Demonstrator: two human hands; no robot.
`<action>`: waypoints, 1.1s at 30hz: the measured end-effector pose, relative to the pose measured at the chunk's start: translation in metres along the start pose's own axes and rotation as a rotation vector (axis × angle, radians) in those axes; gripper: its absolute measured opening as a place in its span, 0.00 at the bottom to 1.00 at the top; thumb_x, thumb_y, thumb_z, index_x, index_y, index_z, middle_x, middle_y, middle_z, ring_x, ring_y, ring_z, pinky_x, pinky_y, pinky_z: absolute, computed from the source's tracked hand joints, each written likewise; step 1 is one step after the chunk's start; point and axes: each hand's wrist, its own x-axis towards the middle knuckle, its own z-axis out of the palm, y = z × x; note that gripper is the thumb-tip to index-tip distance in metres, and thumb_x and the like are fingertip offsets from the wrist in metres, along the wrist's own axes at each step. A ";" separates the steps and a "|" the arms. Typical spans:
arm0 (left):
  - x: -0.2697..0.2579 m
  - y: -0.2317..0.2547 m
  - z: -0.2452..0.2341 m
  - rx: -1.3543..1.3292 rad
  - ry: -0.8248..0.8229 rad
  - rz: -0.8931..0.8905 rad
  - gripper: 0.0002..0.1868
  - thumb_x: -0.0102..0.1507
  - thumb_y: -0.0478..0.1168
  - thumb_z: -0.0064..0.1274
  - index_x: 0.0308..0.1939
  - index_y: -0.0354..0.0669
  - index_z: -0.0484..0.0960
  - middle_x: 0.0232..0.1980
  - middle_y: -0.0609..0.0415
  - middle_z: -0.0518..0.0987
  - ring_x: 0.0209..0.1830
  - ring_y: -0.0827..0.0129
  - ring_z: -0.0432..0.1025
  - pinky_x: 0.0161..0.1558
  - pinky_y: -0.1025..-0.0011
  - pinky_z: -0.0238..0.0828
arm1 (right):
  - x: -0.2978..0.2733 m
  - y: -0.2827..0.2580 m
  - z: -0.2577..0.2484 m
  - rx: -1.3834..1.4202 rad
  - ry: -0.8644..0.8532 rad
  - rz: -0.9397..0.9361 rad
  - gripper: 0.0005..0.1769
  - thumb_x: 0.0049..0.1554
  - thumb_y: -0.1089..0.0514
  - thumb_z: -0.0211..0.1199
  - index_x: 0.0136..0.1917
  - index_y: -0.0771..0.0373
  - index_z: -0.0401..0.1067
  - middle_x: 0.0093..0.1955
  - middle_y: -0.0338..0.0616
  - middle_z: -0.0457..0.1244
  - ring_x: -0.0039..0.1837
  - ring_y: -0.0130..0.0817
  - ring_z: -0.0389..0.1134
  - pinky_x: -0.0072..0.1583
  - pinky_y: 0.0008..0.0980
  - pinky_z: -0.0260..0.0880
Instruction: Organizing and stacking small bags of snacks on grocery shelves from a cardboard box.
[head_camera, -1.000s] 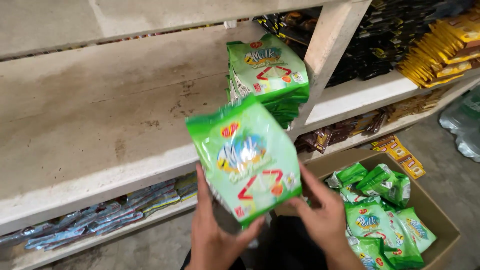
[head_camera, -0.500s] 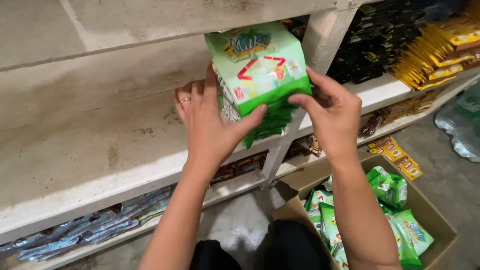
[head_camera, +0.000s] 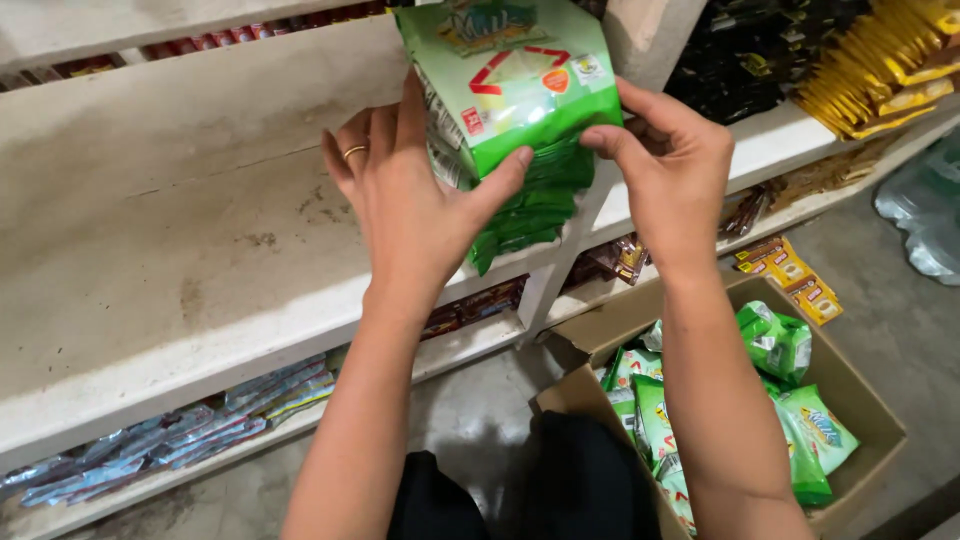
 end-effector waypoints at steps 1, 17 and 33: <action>-0.002 -0.002 0.002 -0.002 -0.003 0.004 0.55 0.51 0.70 0.67 0.70 0.34 0.70 0.55 0.34 0.79 0.57 0.39 0.68 0.70 0.34 0.36 | -0.001 -0.001 0.001 -0.001 0.005 0.001 0.22 0.56 0.78 0.65 0.64 0.75 0.74 0.48 0.45 0.69 0.45 0.24 0.66 0.51 0.19 0.69; -0.014 0.002 0.008 -0.214 0.094 -0.008 0.39 0.57 0.55 0.67 0.63 0.32 0.77 0.51 0.42 0.86 0.53 0.57 0.79 0.77 0.43 0.35 | 0.008 -0.010 -0.003 -0.251 -0.022 -0.081 0.21 0.54 0.76 0.70 0.61 0.73 0.76 0.46 0.42 0.64 0.44 0.27 0.63 0.49 0.23 0.69; -0.016 -0.001 0.012 -0.231 0.049 0.060 0.41 0.60 0.55 0.66 0.67 0.28 0.72 0.66 0.33 0.78 0.67 0.50 0.75 0.77 0.38 0.35 | 0.006 -0.011 0.001 -0.208 -0.018 -0.114 0.26 0.56 0.79 0.66 0.65 0.67 0.73 0.50 0.47 0.71 0.47 0.29 0.70 0.52 0.24 0.75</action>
